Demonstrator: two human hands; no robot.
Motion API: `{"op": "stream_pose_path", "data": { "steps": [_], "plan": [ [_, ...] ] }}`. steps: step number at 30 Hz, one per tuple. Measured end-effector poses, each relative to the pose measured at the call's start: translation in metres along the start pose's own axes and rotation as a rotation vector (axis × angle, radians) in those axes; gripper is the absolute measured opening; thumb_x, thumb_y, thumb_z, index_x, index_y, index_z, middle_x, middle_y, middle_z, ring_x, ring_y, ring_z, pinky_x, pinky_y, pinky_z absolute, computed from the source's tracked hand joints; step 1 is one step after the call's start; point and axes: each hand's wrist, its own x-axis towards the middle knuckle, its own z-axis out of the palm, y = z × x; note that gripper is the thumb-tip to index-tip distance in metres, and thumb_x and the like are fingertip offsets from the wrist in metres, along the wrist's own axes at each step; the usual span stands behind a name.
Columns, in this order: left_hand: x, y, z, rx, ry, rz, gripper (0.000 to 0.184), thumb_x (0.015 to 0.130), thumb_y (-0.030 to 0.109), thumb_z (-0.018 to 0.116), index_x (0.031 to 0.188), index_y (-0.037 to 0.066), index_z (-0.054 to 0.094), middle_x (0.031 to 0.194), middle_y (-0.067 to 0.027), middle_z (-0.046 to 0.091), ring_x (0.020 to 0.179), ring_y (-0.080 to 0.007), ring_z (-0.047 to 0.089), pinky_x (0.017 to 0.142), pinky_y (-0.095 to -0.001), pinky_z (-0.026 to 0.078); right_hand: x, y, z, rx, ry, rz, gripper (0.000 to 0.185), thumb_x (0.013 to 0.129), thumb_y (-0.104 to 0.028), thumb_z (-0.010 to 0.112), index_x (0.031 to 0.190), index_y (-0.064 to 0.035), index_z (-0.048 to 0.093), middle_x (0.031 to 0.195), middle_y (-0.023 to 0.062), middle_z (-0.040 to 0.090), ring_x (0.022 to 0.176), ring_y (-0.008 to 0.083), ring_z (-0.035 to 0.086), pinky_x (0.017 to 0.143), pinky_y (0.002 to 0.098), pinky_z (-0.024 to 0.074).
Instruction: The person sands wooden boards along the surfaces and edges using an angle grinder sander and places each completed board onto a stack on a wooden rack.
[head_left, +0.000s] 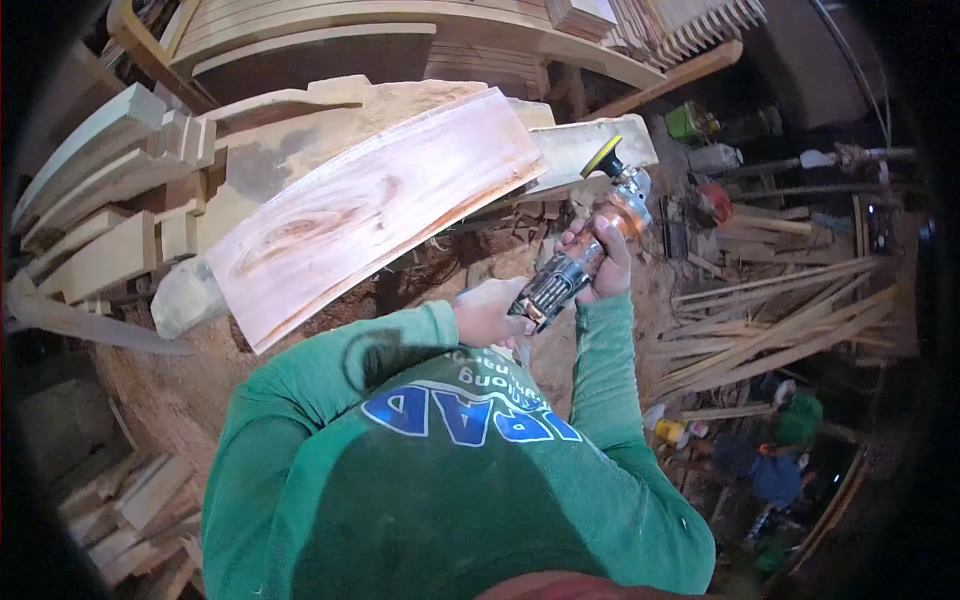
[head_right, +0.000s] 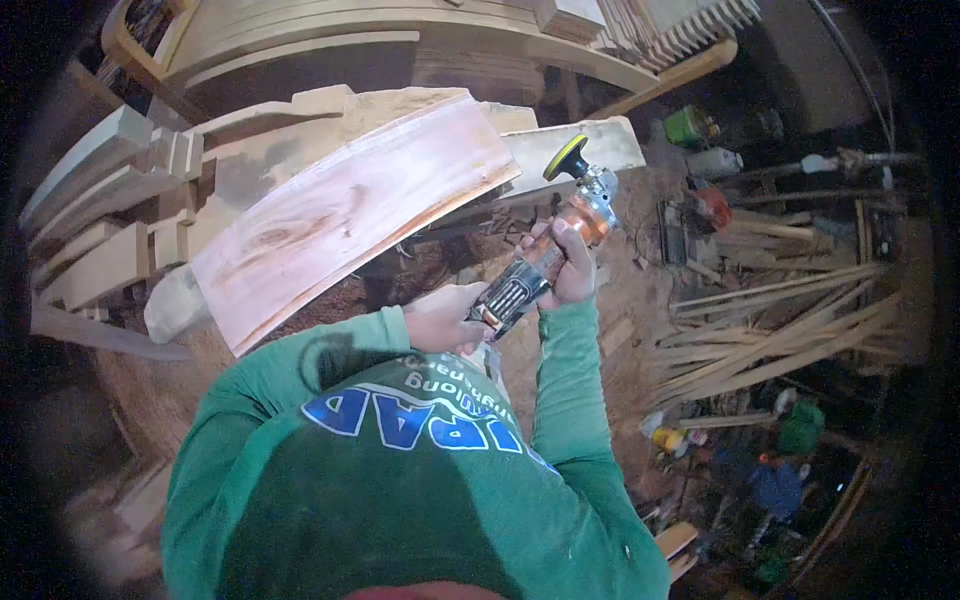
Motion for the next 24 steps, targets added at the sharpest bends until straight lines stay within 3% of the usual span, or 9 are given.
{"op": "stream_pose_path", "data": {
  "steps": [3, 6, 7, 9, 10, 12, 15, 19, 24],
  "plan": [
    [0.026, -0.008, -0.024, 0.313, 0.176, 0.124, 0.044, 0.089, 0.022, 0.077, 0.125, 0.0, 0.063, 0.095, -0.0168, 0.071, 0.085, -0.0272, 0.072, 0.078, -0.0405, 0.058, 0.049, -0.03, -0.001, -0.333, 0.124, -0.036, 0.03, 0.09, -0.012, 0.073, 0.116, -0.0021, 0.061, 0.083, 0.0098, 0.068, 0.067, 0.0229, 0.067, 0.066, 0.0377, 0.0594],
    [0.042, -0.037, -0.066, 0.508, 0.621, 0.216, 0.045, 0.087, 0.03, 0.078, 0.122, 0.003, 0.07, 0.108, -0.0184, 0.071, 0.103, -0.0356, 0.068, 0.095, -0.045, 0.054, 0.119, -0.086, -0.028, -1.001, -0.131, -0.216, 0.039, 0.087, -0.015, 0.08, 0.12, -0.0002, 0.065, 0.096, 0.0089, 0.073, 0.081, 0.0186, 0.07, 0.078, 0.0351, 0.0589],
    [0.034, -0.033, -0.084, 0.615, 0.862, 0.166, 0.041, 0.089, 0.028, 0.074, 0.119, 0.001, 0.07, 0.109, -0.0185, 0.072, 0.104, -0.0372, 0.068, 0.096, -0.0457, 0.053, 0.149, -0.1, -0.045, -1.11, -0.197, -0.191, 0.046, 0.084, -0.019, 0.084, 0.123, -0.0001, 0.068, 0.109, 0.0084, 0.074, 0.096, 0.0153, 0.07, 0.089, 0.0324, 0.0557],
    [0.014, -0.058, -0.127, 0.822, 1.276, -0.018, 0.035, 0.093, 0.024, 0.07, 0.118, 0.0, 0.07, 0.121, -0.0211, 0.07, 0.115, -0.0389, 0.066, 0.103, -0.0457, 0.05, 0.172, -0.123, -0.022, -1.269, -0.417, -0.125, 0.046, 0.085, -0.022, 0.084, 0.121, 0.0007, 0.068, 0.113, 0.0084, 0.074, 0.102, 0.0159, 0.069, 0.093, 0.0333, 0.0542],
    [-0.005, -0.069, -0.138, 1.007, 1.385, -0.136, 0.043, 0.094, 0.03, 0.069, 0.127, 0.001, 0.068, 0.133, -0.0218, 0.066, 0.122, -0.0391, 0.063, 0.106, -0.0461, 0.048, 0.176, -0.132, -0.015, -1.332, -0.512, -0.087, 0.046, 0.085, -0.023, 0.084, 0.121, 0.001, 0.068, 0.114, 0.0084, 0.074, 0.105, 0.0163, 0.068, 0.095, 0.0338, 0.0535],
    [-0.026, -0.046, -0.139, 0.96, 1.469, -0.714, 0.055, 0.097, 0.043, 0.065, 0.138, 0.007, 0.063, 0.146, -0.0206, 0.058, 0.135, -0.0373, 0.055, 0.113, -0.0492, 0.042, 0.196, -0.14, -0.007, -1.487, -0.724, -0.023, 0.054, 0.084, -0.025, 0.085, 0.126, 0.002, 0.065, 0.115, 0.0088, 0.073, 0.106, 0.0169, 0.068, 0.097, 0.0346, 0.0532],
    [-0.041, -0.082, -0.141, 1.168, 1.588, -0.916, 0.063, 0.098, 0.056, 0.058, 0.147, 0.016, 0.058, 0.157, -0.018, 0.049, 0.146, -0.0328, 0.045, 0.119, -0.0525, 0.032, 0.21, -0.132, 0.009, -1.563, -0.933, 0.039, 0.056, 0.081, -0.026, 0.086, 0.125, 0.001, 0.064, 0.112, 0.0102, 0.073, 0.105, 0.02, 0.069, 0.098, 0.0354, 0.0527],
    [-0.039, -0.089, -0.149, 1.114, 1.608, -1.007, 0.062, 0.099, 0.06, 0.055, 0.15, 0.025, 0.055, 0.161, -0.0101, 0.047, 0.151, -0.029, 0.04, 0.121, -0.0548, 0.026, 0.207, -0.132, 0.064, -1.884, -1.21, -0.027, 0.066, 0.074, -0.03, 0.084, 0.129, -0.0025, 0.062, 0.107, 0.0173, 0.073, 0.101, 0.0309, 0.071, 0.094, 0.041, 0.0538],
    [-0.041, -0.086, -0.147, 1.081, 1.627, -0.994, 0.061, 0.098, 0.059, 0.056, 0.149, 0.025, 0.056, 0.161, -0.0082, 0.047, 0.151, -0.0291, 0.039, 0.121, -0.0541, 0.026, 0.234, -0.12, 0.079, -1.9, -1.347, 0.062, 0.053, 0.076, -0.025, 0.081, 0.121, -0.0004, 0.066, 0.106, 0.0173, 0.074, 0.098, 0.0291, 0.072, 0.092, 0.0403, 0.0549]
  ]
}}
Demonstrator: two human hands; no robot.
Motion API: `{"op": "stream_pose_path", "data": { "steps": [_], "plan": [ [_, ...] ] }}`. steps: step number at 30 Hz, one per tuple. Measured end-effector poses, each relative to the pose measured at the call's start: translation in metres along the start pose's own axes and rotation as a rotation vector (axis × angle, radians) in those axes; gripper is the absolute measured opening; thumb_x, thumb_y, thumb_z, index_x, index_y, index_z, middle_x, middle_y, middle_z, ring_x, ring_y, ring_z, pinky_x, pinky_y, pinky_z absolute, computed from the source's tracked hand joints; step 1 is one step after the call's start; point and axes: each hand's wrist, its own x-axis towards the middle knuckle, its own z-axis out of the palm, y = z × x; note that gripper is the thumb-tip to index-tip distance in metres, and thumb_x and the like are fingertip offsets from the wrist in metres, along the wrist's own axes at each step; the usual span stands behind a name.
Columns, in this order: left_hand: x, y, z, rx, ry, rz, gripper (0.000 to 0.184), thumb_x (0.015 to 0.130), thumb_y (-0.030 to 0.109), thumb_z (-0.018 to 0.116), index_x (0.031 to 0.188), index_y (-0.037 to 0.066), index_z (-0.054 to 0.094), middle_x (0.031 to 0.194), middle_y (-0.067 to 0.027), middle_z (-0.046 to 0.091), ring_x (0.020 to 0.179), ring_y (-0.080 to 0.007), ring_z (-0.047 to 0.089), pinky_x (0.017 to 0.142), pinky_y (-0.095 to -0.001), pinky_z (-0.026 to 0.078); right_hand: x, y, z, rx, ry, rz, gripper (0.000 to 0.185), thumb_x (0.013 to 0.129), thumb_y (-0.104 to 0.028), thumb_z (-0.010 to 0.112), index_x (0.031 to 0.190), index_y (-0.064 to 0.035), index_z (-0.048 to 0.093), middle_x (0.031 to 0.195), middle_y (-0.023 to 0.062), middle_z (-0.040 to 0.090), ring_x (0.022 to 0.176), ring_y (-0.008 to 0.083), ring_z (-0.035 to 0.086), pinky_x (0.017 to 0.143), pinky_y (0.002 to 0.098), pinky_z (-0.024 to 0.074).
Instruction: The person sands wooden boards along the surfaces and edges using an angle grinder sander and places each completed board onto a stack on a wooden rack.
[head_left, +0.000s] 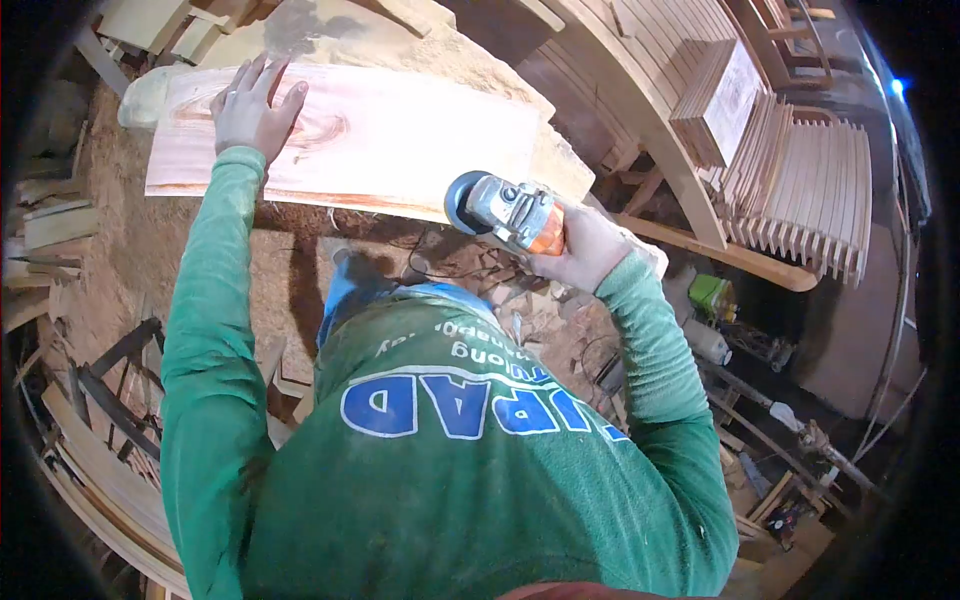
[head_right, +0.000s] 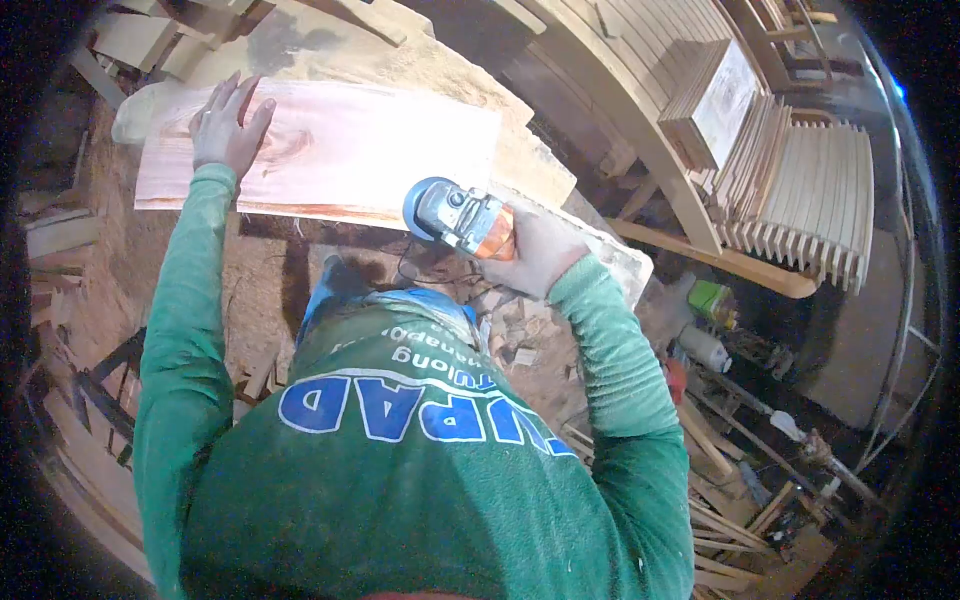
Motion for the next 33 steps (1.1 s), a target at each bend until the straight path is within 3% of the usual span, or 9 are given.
{"op": "stream_pose_path", "data": {
  "steps": [6, 8, 10, 12, 16, 21, 23, 28, 33],
  "plan": [
    [0.003, 0.002, 0.002, 0.021, -0.026, -0.019, 0.062, 0.098, 0.062, 0.054, 0.15, 0.027, 0.055, 0.162, -0.0057, 0.046, 0.152, -0.0258, 0.038, 0.122, -0.0553, 0.025, 0.075, 0.057, -0.029, -0.035, 0.01, 0.016, 0.048, 0.081, -0.019, 0.078, 0.122, 0.0, 0.065, 0.11, 0.0091, 0.074, 0.101, 0.0182, 0.069, 0.095, 0.035, 0.0544],
    [0.001, 0.001, 0.003, 0.033, -0.028, -0.015, 0.062, 0.098, 0.062, 0.054, 0.15, 0.028, 0.055, 0.162, -0.0053, 0.046, 0.152, -0.0256, 0.038, 0.122, -0.0552, 0.026, 0.095, 0.051, -0.054, 0.017, 0.025, -0.045, 0.05, 0.083, -0.023, 0.082, 0.124, -0.0008, 0.065, 0.113, 0.0076, 0.073, 0.102, 0.0175, 0.068, 0.097, 0.0349, 0.0539],
    [0.001, 0.001, 0.005, 0.023, 0.01, 0.004, 0.061, 0.098, 0.059, 0.056, 0.149, 0.025, 0.057, 0.16, -0.0071, 0.048, 0.15, -0.0287, 0.04, 0.121, -0.0538, 0.027, 0.109, 0.046, -0.07, -0.034, -0.001, 0.009, 0.067, 0.079, -0.05, 0.088, 0.12, -0.0008, 0.067, 0.108, 0.0142, 0.075, 0.1, 0.0248, 0.071, 0.094, 0.0391, 0.0547],
    [0.001, 0.001, 0.004, 0.034, 0.006, 0.003, 0.062, 0.098, 0.06, 0.056, 0.149, 0.026, 0.056, 0.16, -0.0065, 0.048, 0.15, -0.0285, 0.041, 0.121, -0.0532, 0.027, 0.109, 0.053, -0.073, -0.007, -0.008, -0.167, 0.074, 0.082, -0.059, 0.082, 0.123, -0.0004, 0.065, 0.11, 0.0159, 0.074, 0.104, 0.0269, 0.07, 0.096, 0.0398, 0.0536],
    [0.001, -0.001, 0.007, 0.048, 0.04, 0.019, 0.063, 0.097, 0.06, 0.056, 0.149, 0.026, 0.056, 0.159, -0.006, 0.05, 0.149, -0.0288, 0.042, 0.121, -0.0527, 0.028, 0.084, 0.066, -0.04, 0.139, 0.088, -0.27, 0.076, 0.093, -0.067, 0.065, 0.127, 0.0003, 0.064, 0.111, 0.0181, 0.073, 0.106, 0.0308, 0.069, 0.098, 0.0394, 0.0516],
    [0.004, -0.006, 0.013, 0.037, 0.042, 0.026, 0.063, 0.097, 0.063, 0.054, 0.15, 0.029, 0.055, 0.16, -0.0043, 0.049, 0.151, -0.0262, 0.04, 0.121, -0.0553, 0.027, 0.034, 0.062, -0.013, 0.143, -0.043, 0.041, 0.08, 0.09, -0.073, 0.066, 0.123, -0.0004, 0.069, 0.105, 0.0179, 0.074, 0.102, 0.0302, 0.071, 0.095, 0.0414, 0.0527],
    [0.004, -0.006, 0.014, 0.047, 0.035, 0.023, 0.062, 0.097, 0.063, 0.054, 0.149, 0.029, 0.056, 0.16, -0.0041, 0.049, 0.151, -0.0257, 0.04, 0.121, -0.0552, 0.027, 0.009, 0.037, 0.0, 0.322, 0.038, -0.054, 0.083, 0.088, -0.076, 0.066, 0.122, -0.0005, 0.07, 0.098, 0.017, 0.075, 0.099, 0.0295, 0.072, 0.093, 0.0424, 0.0538],
    [0.003, 0.005, 0.0, 0.048, 0.008, 0.003, 0.059, 0.096, 0.059, 0.058, 0.146, 0.026, 0.059, 0.158, -0.0059, 0.051, 0.149, -0.0272, 0.042, 0.12, -0.0535, 0.029, -0.014, -0.013, 0.004, 0.291, -0.122, 0.248, 0.067, 0.09, -0.058, 0.073, 0.129, -0.0038, 0.068, 0.102, 0.017, 0.076, 0.099, 0.0281, 0.073, 0.092, 0.0422, 0.0551],
    [0.005, 0.005, 0.0, -0.008, -0.026, -0.009, 0.06, 0.096, 0.059, 0.058, 0.147, 0.027, 0.058, 0.159, -0.0053, 0.049, 0.151, -0.0266, 0.04, 0.119, -0.056, 0.029, 0.0, -0.04, 0.04, 0.306, 0.199, -0.044, 0.049, 0.097, -0.048, 0.07, 0.121, -0.0052, 0.07, 0.104, 0.0151, 0.075, 0.098, 0.0278, 0.071, 0.091, 0.0414, 0.0541]
  ]
}}
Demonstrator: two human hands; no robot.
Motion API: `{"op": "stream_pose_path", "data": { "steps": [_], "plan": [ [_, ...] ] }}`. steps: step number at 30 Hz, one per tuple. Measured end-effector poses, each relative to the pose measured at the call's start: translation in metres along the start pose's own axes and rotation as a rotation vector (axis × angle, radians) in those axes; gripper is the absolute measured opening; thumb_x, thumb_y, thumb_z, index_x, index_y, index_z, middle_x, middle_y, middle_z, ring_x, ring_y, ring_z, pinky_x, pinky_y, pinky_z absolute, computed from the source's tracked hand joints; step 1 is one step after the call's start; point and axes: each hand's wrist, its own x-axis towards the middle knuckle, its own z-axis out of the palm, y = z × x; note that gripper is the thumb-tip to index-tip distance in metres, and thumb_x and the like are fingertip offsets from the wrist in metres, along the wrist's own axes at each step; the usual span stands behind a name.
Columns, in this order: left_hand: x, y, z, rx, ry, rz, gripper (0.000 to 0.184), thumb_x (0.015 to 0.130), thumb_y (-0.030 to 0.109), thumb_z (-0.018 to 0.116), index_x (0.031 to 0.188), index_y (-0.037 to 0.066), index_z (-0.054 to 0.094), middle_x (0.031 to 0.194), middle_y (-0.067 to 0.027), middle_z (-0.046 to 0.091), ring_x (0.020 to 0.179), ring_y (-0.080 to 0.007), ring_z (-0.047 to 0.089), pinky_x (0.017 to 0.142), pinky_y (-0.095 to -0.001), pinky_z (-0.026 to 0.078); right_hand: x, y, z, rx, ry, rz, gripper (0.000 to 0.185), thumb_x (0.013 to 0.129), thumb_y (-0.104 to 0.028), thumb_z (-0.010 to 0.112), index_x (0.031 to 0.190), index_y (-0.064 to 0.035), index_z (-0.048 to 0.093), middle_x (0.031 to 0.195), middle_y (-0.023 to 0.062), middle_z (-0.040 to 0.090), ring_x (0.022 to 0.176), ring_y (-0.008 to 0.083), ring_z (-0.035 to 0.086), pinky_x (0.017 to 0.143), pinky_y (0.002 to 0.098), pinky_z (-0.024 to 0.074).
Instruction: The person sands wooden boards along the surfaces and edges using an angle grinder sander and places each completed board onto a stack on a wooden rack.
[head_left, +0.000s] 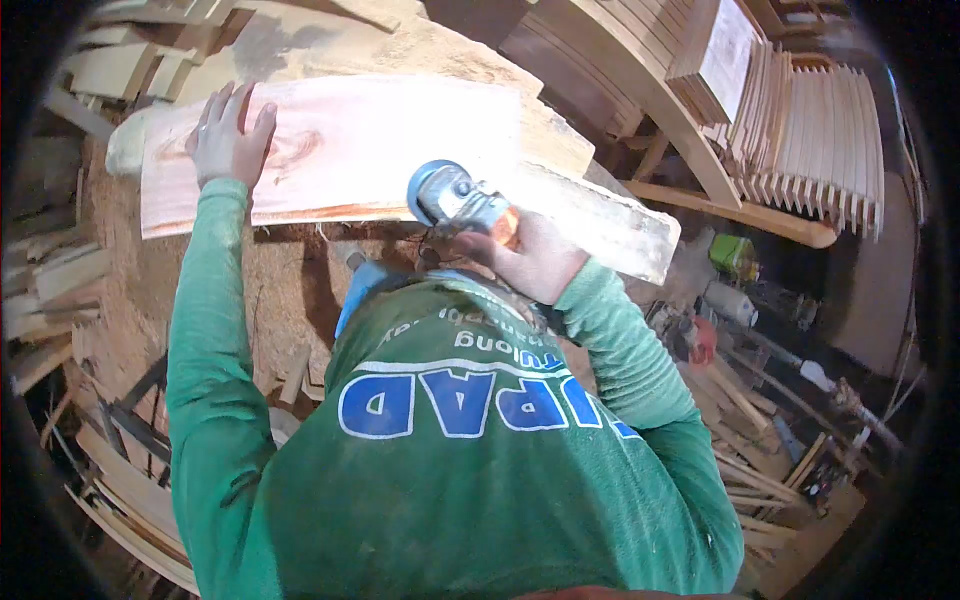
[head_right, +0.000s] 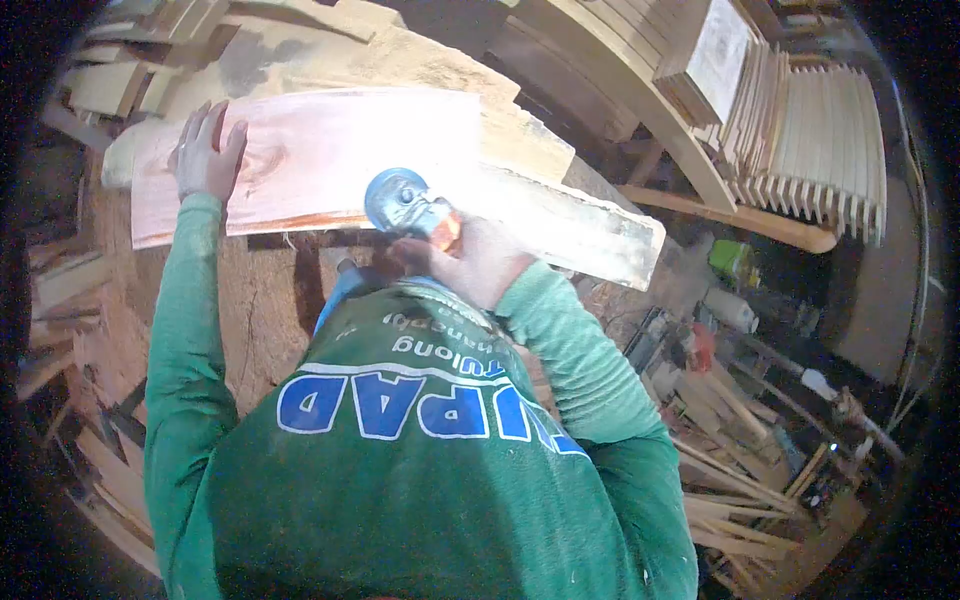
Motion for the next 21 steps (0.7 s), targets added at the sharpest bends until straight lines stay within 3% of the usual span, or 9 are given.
{"op": "stream_pose_path", "data": {
  "steps": [3, 7, 11, 12, 13, 15, 19, 21],
  "plan": [
    [0.0, 0.001, 0.0, 0.004, 0.0, 0.0, 0.06, 0.096, 0.059, 0.057, 0.147, 0.028, 0.058, 0.16, -0.0059, 0.048, 0.151, -0.0272, 0.04, 0.119, -0.0572, 0.029, 0.002, 0.007, 0.005, 0.114, -0.093, 0.128, 0.055, 0.091, -0.044, 0.075, 0.129, -0.0059, 0.067, 0.11, 0.0206, 0.075, 0.106, 0.0357, 0.071, 0.096, 0.0439, 0.0542],
    [-0.001, 0.005, -0.004, 0.022, -0.022, -0.008, 0.06, 0.097, 0.059, 0.057, 0.149, 0.028, 0.057, 0.161, -0.0061, 0.047, 0.152, -0.0271, 0.039, 0.118, -0.0592, 0.028, -0.01, 0.031, -0.01, 0.094, 0.041, -0.042, 0.056, 0.092, -0.046, 0.075, 0.13, -0.0054, 0.067, 0.11, 0.0162, 0.075, 0.107, 0.0298, 0.071, 0.098, 0.0429, 0.0533],
    [-0.001, 0.004, -0.002, 0.017, -0.009, -0.004, 0.06, 0.097, 0.058, 0.058, 0.148, 0.028, 0.057, 0.16, -0.006, 0.048, 0.151, -0.0278, 0.039, 0.117, -0.0596, 0.029, 0.007, 0.023, -0.044, -0.068, -0.157, 0.142, 0.062, 0.095, -0.053, 0.072, 0.132, -0.0043, 0.063, 0.112, 0.0101, 0.072, 0.104, 0.0206, 0.066, 0.097, 0.0364, 0.0511],
    [-0.002, 0.003, -0.001, 0.021, -0.004, -0.001, 0.059, 0.097, 0.057, 0.058, 0.147, 0.027, 0.058, 0.16, -0.0062, 0.048, 0.151, -0.0289, 0.039, 0.117, -0.0595, 0.03, 0.017, 0.03, -0.045, 0.017, -0.144, 0.131, 0.064, 0.094, -0.056, 0.071, 0.131, -0.0044, 0.064, 0.109, 0.0097, 0.072, 0.102, 0.0206, 0.066, 0.096, 0.0364, 0.0514],
    [-0.001, 0.003, 0.0, 0.025, 0.003, 0.002, 0.059, 0.097, 0.057, 0.058, 0.147, 0.026, 0.058, 0.16, -0.0063, 0.049, 0.151, -0.0301, 0.04, 0.116, -0.0594, 0.031, 0.027, 0.018, -0.055, 0.017, -0.167, 0.26, 0.072, 0.089, -0.064, 0.073, 0.129, -0.0039, 0.068, 0.111, 0.0148, 0.075, 0.108, 0.0257, 0.07, 0.098, 0.038, 0.0531],
    [-0.001, 0.003, -0.001, 0.024, -0.013, -0.011, 0.06, 0.097, 0.058, 0.057, 0.147, 0.027, 0.057, 0.16, -0.0059, 0.049, 0.151, -0.0278, 0.04, 0.117, -0.0602, 0.029, 0.053, 0.024, -0.071, -0.103, -0.2, 0.348, 0.078, 0.087, -0.071, 0.071, 0.127, -0.0031, 0.068, 0.109, 0.0139, 0.075, 0.104, 0.0251, 0.07, 0.095, 0.0384, 0.0543],
    [-0.001, 0.0, 0.0, 0.015, -0.022, -0.008, 0.061, 0.096, 0.06, 0.056, 0.148, 0.027, 0.057, 0.16, -0.006, 0.049, 0.151, -0.0266, 0.039, 0.118, -0.0605, 0.027, 0.1, 0.042, -0.091, -0.031, -0.162, 0.222, 0.085, 0.086, -0.081, 0.064, 0.121, -0.0034, 0.072, 0.096, 0.0113, 0.072, 0.091, 0.0199, 0.068, 0.083, 0.0371, 0.0545],
    [0.001, 0.0, 0.002, 0.024, -0.018, -0.004, 0.061, 0.097, 0.061, 0.055, 0.147, 0.026, 0.057, 0.16, -0.006, 0.049, 0.151, -0.0267, 0.039, 0.119, -0.0604, 0.027, 0.11, 0.021, -0.102, -0.091, -0.213, 0.365, 0.079, 0.087, -0.075, 0.069, 0.115, -0.001, 0.07, 0.085, 0.0007, 0.062, 0.075, 0.0106, 0.058, 0.067, 0.0291, 0.0496]
  ]
}}
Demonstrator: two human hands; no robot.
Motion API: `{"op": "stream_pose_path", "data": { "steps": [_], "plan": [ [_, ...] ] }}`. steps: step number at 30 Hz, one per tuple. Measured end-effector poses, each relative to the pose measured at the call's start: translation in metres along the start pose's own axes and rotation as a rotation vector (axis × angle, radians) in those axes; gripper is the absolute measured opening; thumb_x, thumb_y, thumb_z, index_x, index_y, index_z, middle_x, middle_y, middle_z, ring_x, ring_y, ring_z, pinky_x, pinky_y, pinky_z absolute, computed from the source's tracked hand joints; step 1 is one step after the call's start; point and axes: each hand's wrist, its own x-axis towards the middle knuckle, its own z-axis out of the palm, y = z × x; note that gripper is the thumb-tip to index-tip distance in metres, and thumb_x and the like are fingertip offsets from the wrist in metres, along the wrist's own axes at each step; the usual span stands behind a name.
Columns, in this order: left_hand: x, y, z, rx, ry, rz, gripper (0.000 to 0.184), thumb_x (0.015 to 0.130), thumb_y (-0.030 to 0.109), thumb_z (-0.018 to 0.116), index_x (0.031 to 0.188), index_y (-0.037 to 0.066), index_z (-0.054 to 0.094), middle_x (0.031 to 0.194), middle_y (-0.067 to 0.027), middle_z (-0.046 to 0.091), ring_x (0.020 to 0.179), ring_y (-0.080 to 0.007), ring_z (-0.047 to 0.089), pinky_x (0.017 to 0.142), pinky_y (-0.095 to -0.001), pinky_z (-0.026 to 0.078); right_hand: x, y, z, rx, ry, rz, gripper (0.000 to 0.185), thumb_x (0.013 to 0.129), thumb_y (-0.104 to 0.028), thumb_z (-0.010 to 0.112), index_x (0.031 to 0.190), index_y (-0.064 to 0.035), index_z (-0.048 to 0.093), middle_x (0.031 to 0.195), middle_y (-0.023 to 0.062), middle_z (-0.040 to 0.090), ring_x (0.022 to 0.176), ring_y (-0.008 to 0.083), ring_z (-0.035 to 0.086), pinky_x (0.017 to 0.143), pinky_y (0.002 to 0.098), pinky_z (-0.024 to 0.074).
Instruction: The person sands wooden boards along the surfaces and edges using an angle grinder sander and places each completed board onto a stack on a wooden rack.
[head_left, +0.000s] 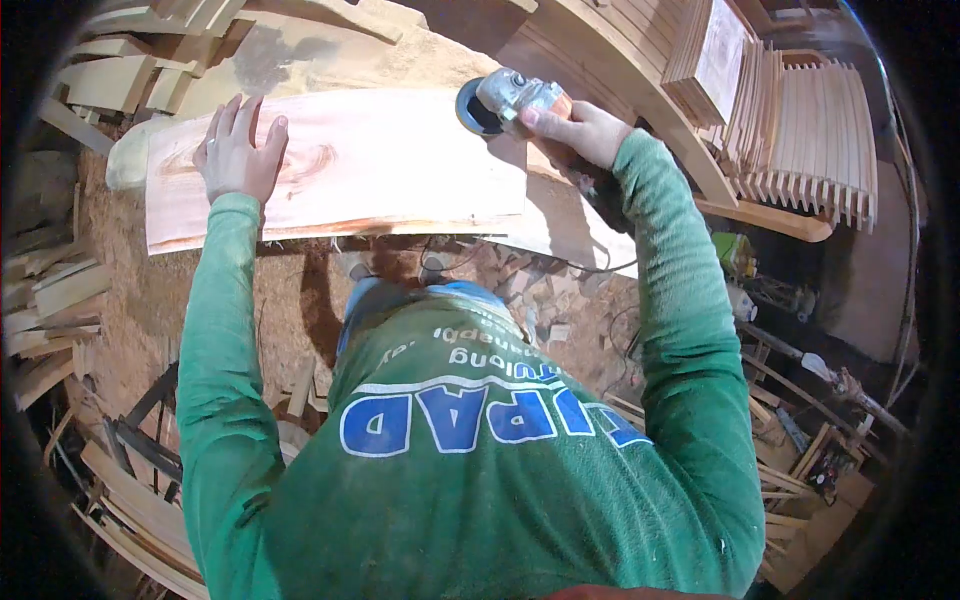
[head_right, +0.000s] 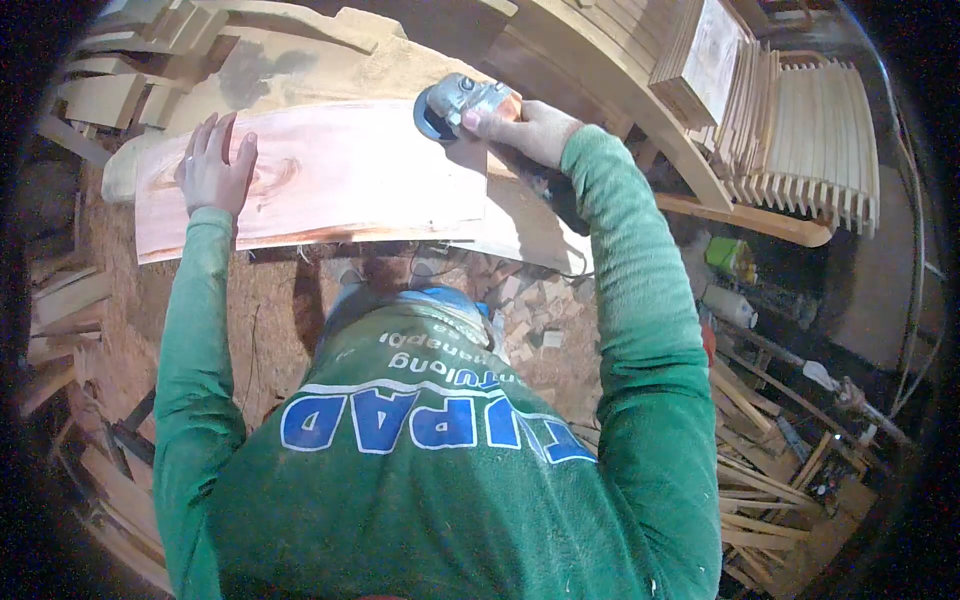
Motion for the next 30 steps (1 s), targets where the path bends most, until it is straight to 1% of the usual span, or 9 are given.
{"op": "stream_pose_path", "data": {
  "steps": [4, 7, 8, 10, 14, 16, 19, 23, 30],
  "plan": [
    [-0.002, 0.003, -0.005, -0.007, -0.005, -0.007, 0.061, 0.097, 0.061, 0.054, 0.147, 0.026, 0.057, 0.16, -0.0061, 0.048, 0.151, -0.0268, 0.039, 0.119, -0.0605, 0.026, -0.006, 0.027, 0.02, 0.041, 0.039, -0.153, 0.078, 0.088, -0.072, 0.071, 0.121, -0.0008, 0.069, 0.091, 0.0026, 0.067, 0.081, 0.0105, 0.062, 0.069, 0.029, 0.0517],
    [-0.002, 0.002, -0.002, -0.001, -0.002, -0.014, 0.062, 0.098, 0.061, 0.054, 0.148, 0.026, 0.056, 0.161, -0.0061, 0.047, 0.152, -0.0268, 0.038, 0.119, -0.0601, 0.026, -0.036, 0.054, 0.052, 0.06, -0.062, -0.22, 0.072, 0.093, -0.06, 0.071, 0.137, -0.0045, 0.061, 0.121, 0.0122, 0.072, 0.113, 0.0216, 0.066, 0.102, 0.0363, 0.0503],
    [-0.003, 0.003, -0.004, 0.002, -0.009, -0.018, 0.062, 0.097, 0.061, 0.054, 0.148, 0.025, 0.056, 0.161, -0.0061, 0.047, 0.152, -0.0268, 0.038, 0.119, -0.0599, 0.026, -0.065, 0.025, 0.054, 0.053, -0.148, -0.148, 0.068, 0.093, -0.054, 0.074, 0.139, -0.0062, 0.06, 0.118, 0.0146, 0.073, 0.113, 0.0234, 0.067, 0.104, 0.0365, 0.0496],
    [-0.003, 0.006, -0.009, 0.011, -0.021, -0.019, 0.062, 0.097, 0.061, 0.054, 0.148, 0.025, 0.056, 0.161, -0.0062, 0.047, 0.152, -0.0269, 0.038, 0.12, -0.0596, 0.026, -0.079, 0.037, 0.078, -0.141, 0.106, -0.552, 0.064, 0.092, -0.049, 0.076, 0.138, -0.0064, 0.061, 0.118, 0.0142, 0.073, 0.113, 0.0238, 0.067, 0.103, 0.0366, 0.05],
    [-0.004, 0.003, -0.004, 0.004, -0.008, 0.0, 0.062, 0.097, 0.061, 0.055, 0.148, 0.025, 0.057, 0.161, -0.006, 0.047, 0.151, -0.0271, 0.039, 0.119, -0.0595, 0.026, -0.087, 0.046, 0.072, 0.029, -0.042, -0.182, 0.068, 0.095, -0.057, 0.068, 0.136, -0.0026, 0.06, 0.111, 0.0112, 0.072, 0.101, 0.0237, 0.067, 0.096, 0.0373, 0.0522],
    [-0.003, 0.003, -0.006, -0.004, 0.002, 0.004, 0.062, 0.097, 0.061, 0.055, 0.148, 0.025, 0.057, 0.16, -0.0061, 0.048, 0.151, -0.0272, 0.039, 0.119, -0.0598, 0.027, -0.087, 0.033, 0.067, 0.084, 0.053, -0.227, 0.057, 0.096, -0.045, 0.074, 0.132, -0.0027, 0.064, 0.114, 0.0098, 0.074, 0.107, 0.0194, 0.068, 0.099, 0.0359, 0.0518],
    [-0.002, 0.002, -0.003, -0.001, 0.01, 0.008, 0.063, 0.096, 0.06, 0.056, 0.148, 0.025, 0.057, 0.16, -0.0065, 0.048, 0.151, -0.0277, 0.039, 0.118, -0.0603, 0.028, -0.086, 0.027, 0.087, 0.161, -0.016, -0.099, 0.058, 0.095, -0.046, 0.075, 0.13, -0.0016, 0.065, 0.114, 0.0102, 0.075, 0.107, 0.0197, 0.069, 0.098, 0.0366, 0.0527],
    [-0.001, 0.006, -0.008, -0.013, 0.001, -0.002, 0.062, 0.096, 0.058, 0.058, 0.148, 0.024, 0.057, 0.159, -0.0072, 0.049, 0.151, -0.0286, 0.04, 0.117, -0.0608, 0.029, -0.073, -0.004, 0.137, 0.154, 0.194, -0.375, 0.057, 0.09, -0.046, 0.076, 0.128, -0.0047, 0.068, 0.112, 0.0188, 0.075, 0.105, 0.0299, 0.072, 0.096, 0.0428, 0.0551],
    [-0.001, 0.003, -0.005, 0.001, 0.016, 0.03, 0.059, 0.097, 0.056, 0.058, 0.147, 0.026, 0.057, 0.158, -0.0074, 0.049, 0.15, -0.0298, 0.04, 0.115, -0.0602, 0.03, -0.073, 0.016, 0.133, 0.191, 0.102, -0.23, 0.065, 0.089, -0.057, 0.075, 0.127, -0.0042, 0.068, 0.108, 0.0194, 0.075, 0.103, 0.0293, 0.072, 0.095, 0.0413, 0.0543]
  ]
}}
